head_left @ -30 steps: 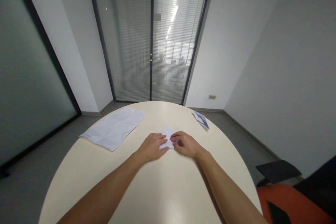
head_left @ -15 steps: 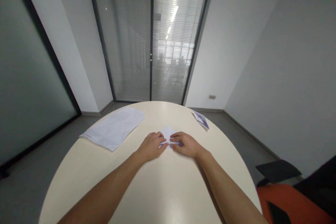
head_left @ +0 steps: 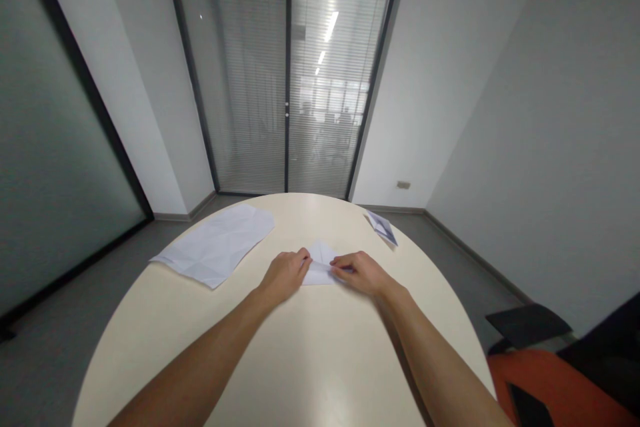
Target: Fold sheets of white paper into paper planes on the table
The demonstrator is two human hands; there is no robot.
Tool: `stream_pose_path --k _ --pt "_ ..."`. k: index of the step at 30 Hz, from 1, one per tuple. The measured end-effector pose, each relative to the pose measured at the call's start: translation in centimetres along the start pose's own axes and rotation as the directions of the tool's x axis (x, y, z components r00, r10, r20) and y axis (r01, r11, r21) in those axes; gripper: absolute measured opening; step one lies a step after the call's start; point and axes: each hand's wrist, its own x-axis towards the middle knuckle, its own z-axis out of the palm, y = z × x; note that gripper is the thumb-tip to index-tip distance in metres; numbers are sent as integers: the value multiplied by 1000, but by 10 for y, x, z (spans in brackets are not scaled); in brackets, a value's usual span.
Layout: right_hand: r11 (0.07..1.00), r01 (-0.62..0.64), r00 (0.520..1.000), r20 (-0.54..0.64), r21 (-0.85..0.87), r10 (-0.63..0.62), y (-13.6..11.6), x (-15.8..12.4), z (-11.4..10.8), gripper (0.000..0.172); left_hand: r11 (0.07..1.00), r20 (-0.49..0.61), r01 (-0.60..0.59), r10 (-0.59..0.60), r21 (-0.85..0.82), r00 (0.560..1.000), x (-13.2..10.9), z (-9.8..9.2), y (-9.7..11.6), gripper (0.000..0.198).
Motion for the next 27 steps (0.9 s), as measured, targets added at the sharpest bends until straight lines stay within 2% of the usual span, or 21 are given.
stream_pose_path --k 6,10,13,21,27 --pt "991 -74 997 -11 112 76 11 -6 -8 37 1000 10 30 -30 -5 1000 0 1 -1 25" --pt "982 -107 994 -2 157 108 16 -9 -10 37 999 1 -33 34 -35 999 -1 4 -2 28" --pt "983 -122 992 -12 137 125 18 -10 -10 35 997 -8 -62 61 -42 998 -1 6 -4 31" --pt "984 -171 984 -46 53 173 21 -8 -9 34 999 13 5 -5 -52 1000 1 4 -5 28" --pt "976 -207 975 -73 67 212 27 -10 -11 35 993 10 43 -42 -113 999 2 6 -11 28"
